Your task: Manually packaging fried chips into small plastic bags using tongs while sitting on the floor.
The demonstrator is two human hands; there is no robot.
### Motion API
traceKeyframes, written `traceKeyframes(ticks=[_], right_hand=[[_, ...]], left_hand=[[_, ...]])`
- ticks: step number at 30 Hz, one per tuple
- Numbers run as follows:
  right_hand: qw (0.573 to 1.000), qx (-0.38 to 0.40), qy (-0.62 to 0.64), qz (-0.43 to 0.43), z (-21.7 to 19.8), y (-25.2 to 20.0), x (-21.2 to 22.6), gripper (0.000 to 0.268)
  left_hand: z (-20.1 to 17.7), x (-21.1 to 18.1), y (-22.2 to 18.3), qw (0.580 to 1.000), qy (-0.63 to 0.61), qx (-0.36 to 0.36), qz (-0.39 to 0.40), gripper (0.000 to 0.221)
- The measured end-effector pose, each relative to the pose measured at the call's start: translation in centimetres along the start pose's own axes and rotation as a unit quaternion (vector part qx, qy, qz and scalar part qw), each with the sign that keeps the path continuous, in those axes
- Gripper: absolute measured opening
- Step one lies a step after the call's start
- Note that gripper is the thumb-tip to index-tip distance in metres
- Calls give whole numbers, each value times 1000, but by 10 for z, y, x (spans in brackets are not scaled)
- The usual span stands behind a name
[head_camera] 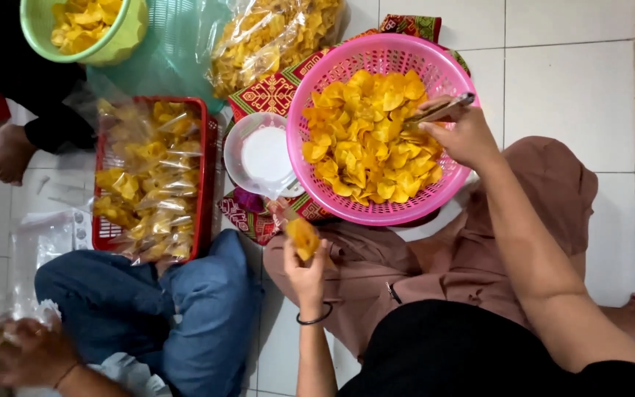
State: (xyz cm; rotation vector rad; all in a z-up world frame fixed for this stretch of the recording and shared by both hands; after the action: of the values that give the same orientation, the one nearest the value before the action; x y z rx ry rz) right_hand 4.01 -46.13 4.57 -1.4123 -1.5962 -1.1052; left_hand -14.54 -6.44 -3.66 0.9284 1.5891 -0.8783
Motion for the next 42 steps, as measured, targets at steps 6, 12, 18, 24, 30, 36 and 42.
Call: traceKeyframes(ticks=[6, 12, 18, 24, 30, 36, 42], right_hand=[[997, -48, 51, -40, -19, -16, 0, 29], [977, -141, 139, 74, -49, -39, 55, 23], [962, -112, 248, 9, -48, -69, 128, 26], [987, -55, 60, -136, -30, -93, 189, 29], [992, 14, 28, -119, 10, -85, 210, 31], [993, 51, 52, -87, 16, -84, 198, 34], [988, -66, 137, 14, -34, -94, 165, 48]], left_hand=[[27, -11, -18, 999, 21, 27, -17, 45], [40, -67, -24, 974, 187, -5, 129, 61], [48, -95, -26, 949, 248, -17, 197, 71], [61, -103, -33, 926, 277, 0, 258, 78], [68, -113, -41, 927, 259, 12, 271, 79], [72, -119, -41, 952, 202, 31, 226, 75], [73, -82, -36, 992, 21, 77, 99, 64]])
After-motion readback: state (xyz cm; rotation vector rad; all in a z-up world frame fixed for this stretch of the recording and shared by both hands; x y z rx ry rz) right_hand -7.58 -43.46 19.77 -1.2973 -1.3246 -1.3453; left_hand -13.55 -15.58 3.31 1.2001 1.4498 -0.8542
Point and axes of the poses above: each hand's wrist, its own y-axis towards the middle knuckle, its own z-axis out of the palm, x = y × z, the point moved 10 cm from there along y, towards the middle knuckle, and after that the axes turned 1 degree about -z, right-handed, at the moved point
